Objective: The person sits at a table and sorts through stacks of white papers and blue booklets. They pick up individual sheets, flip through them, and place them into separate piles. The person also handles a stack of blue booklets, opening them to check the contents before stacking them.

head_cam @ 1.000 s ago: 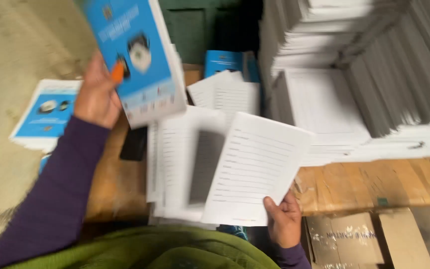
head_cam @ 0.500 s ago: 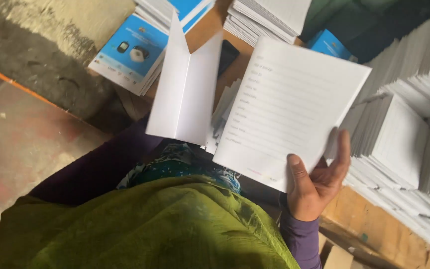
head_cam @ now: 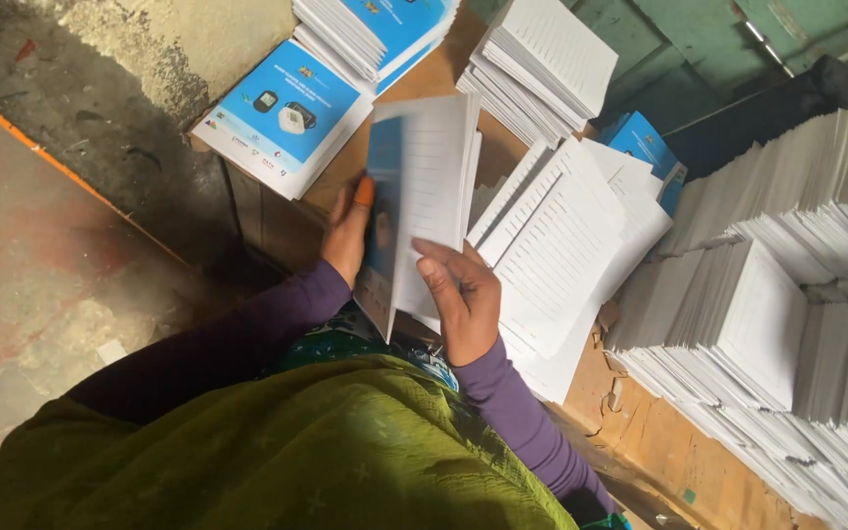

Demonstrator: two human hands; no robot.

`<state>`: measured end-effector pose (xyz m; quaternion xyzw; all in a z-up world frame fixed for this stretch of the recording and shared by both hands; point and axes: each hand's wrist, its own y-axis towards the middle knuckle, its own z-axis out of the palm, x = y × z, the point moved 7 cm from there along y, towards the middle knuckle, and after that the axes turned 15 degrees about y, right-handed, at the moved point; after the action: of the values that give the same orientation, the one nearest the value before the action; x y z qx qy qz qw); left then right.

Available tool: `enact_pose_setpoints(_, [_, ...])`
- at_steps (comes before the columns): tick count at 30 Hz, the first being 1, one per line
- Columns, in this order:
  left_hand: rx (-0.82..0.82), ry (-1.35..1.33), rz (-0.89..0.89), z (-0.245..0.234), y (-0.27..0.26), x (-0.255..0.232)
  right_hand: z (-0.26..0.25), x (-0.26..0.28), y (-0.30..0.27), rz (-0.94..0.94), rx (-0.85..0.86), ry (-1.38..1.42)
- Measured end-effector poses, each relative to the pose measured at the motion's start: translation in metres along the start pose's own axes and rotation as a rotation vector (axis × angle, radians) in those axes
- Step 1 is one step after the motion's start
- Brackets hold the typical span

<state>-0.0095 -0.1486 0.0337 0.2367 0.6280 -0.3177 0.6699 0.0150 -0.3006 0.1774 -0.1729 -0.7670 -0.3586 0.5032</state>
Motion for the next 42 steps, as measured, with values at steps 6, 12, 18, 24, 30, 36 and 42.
enact_pose_setpoints(6, [-0.132, -0.026, -0.174, -0.012, -0.03, -0.014, 0.006, -0.035, -0.008, 0.132, -0.02, 0.158])
enact_pose_setpoints(12, [-0.108, 0.092, -0.117, -0.019, -0.014, -0.005, 0.015, -0.03, 0.004, 0.185, 0.04, 0.195])
enact_pose_setpoints(18, [-0.111, 0.047, -0.129, -0.027, -0.011, 0.004, 0.02, -0.042, 0.004, 0.216, 0.026, 0.211])
enact_pose_setpoints(24, [-0.122, -0.04, -0.15, -0.033, -0.009, 0.001, 0.024, -0.057, 0.006, 0.227, 0.021, 0.252])
enact_pose_setpoints(30, [-0.082, -0.046, -0.148, -0.041, 0.002, 0.012, 0.024, -0.077, 0.006, 0.256, 0.012, 0.273])
enact_pose_setpoints(36, [0.021, -0.276, -0.23, -0.035, -0.01, -0.025, 0.032, -0.075, 0.017, 0.179, -0.031, 0.228])
enact_pose_setpoints(42, [0.13, -0.493, -0.262, -0.057, -0.02, -0.017, 0.037, -0.076, 0.031, 0.038, -0.076, 0.065])
